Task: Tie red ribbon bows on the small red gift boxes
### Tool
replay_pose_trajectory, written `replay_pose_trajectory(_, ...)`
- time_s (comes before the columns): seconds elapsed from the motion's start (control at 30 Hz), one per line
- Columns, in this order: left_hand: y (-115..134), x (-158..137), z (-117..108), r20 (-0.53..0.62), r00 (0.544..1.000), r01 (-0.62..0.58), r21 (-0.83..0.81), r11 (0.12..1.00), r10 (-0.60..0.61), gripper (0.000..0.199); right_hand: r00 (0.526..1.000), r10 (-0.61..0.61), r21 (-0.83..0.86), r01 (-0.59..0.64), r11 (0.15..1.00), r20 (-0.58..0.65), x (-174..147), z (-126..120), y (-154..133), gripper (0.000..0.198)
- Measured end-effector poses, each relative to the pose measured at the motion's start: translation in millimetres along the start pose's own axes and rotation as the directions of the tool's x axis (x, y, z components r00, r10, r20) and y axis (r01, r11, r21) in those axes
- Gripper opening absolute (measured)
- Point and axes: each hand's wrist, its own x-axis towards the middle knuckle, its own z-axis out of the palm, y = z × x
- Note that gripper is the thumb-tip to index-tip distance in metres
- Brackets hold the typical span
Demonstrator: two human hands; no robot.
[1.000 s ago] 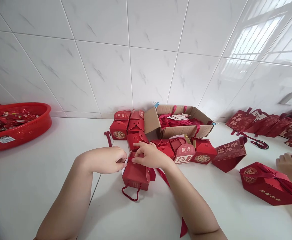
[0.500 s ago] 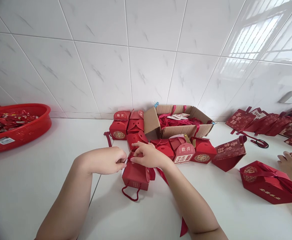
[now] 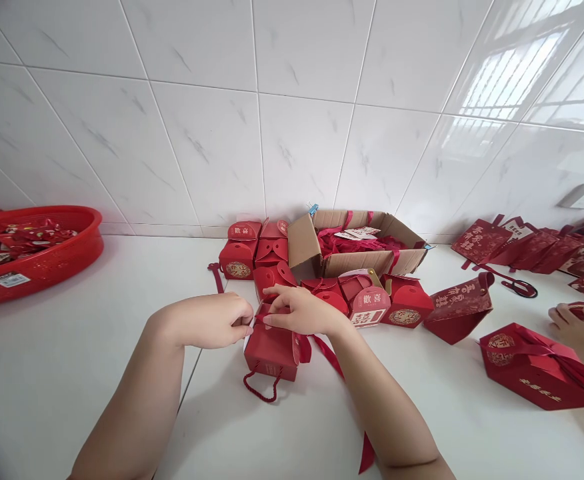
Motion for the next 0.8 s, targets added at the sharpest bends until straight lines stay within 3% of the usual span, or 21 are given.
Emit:
replay_pose_trajectory(0.3,-6,-6,-6,-0.038,0.998,-0.048,0.004,0.999,0.049,0.015,0.999,0.036,-0.042,-0.036,0.998,-0.007,4,6,5,0.022)
replay_pose_trajectory(0.47,-8,-2,-7,-0.107,0.994,-0.040,-0.025,0.999,0.037,0.027,1.000,0.023,-0.033,-0.023,0.999,-0.001,4,6,5,0.021)
replay_pose_trajectory(0.63,-9,10,-5,-0.028,0.999,-0.044,-0.023,0.999,0.044,0.024,1.000,0.025,-0.036,-0.025,0.999,-0.016,5,8,3,0.021)
replay_pose_trajectory(0.8,-10,10,-7,-0.068,0.993,-0.097,-0.022,0.995,0.095,0.019,0.999,0.032,-0.058,-0.033,0.998,-0.031,2,5,0,0.022)
